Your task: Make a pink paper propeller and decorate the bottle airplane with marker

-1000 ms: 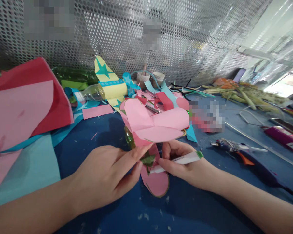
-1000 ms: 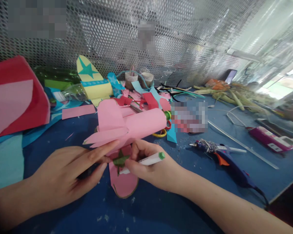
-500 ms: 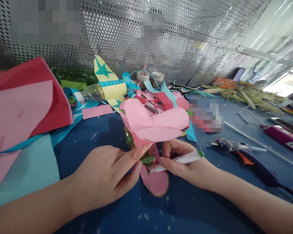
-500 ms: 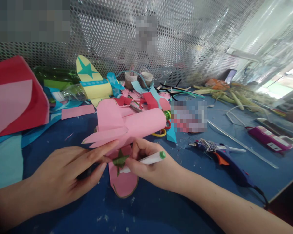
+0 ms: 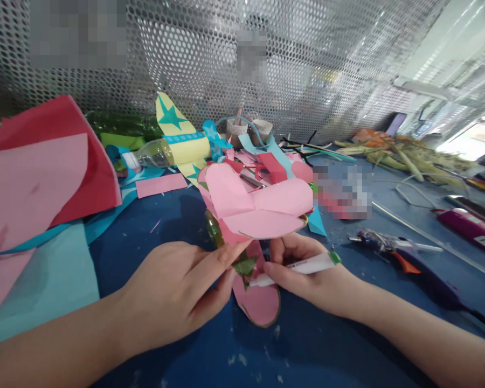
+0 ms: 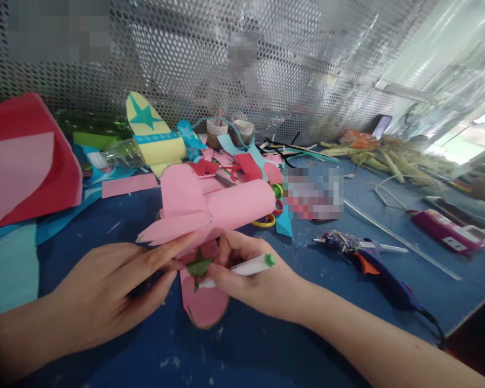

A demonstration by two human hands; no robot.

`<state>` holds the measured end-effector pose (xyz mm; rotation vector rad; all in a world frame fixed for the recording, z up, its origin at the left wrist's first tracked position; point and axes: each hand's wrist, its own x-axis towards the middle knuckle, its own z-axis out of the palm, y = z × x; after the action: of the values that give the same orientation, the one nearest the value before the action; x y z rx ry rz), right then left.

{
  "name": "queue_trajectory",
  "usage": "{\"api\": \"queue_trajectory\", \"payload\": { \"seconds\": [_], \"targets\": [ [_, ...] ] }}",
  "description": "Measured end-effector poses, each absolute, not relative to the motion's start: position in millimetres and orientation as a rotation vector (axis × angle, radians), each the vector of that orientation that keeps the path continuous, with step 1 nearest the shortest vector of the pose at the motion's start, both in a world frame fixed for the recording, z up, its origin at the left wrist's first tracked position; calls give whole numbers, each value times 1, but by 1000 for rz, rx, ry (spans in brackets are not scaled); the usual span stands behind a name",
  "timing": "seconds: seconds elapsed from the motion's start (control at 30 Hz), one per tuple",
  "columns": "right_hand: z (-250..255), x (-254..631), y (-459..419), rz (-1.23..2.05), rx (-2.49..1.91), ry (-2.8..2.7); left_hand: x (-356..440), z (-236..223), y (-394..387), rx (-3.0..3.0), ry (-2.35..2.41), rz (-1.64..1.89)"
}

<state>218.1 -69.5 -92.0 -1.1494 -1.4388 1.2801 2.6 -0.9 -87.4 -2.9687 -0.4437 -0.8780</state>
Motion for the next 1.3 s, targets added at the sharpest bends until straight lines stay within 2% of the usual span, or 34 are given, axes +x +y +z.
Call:
{"api": "queue_trajectory", "payload": {
  "seconds": [1.3],
  "targets": [
    [-93, 221, -70, 1140, -1197, -1497, 4, -91, 0, -2960, -415, -902]
  ]
}}
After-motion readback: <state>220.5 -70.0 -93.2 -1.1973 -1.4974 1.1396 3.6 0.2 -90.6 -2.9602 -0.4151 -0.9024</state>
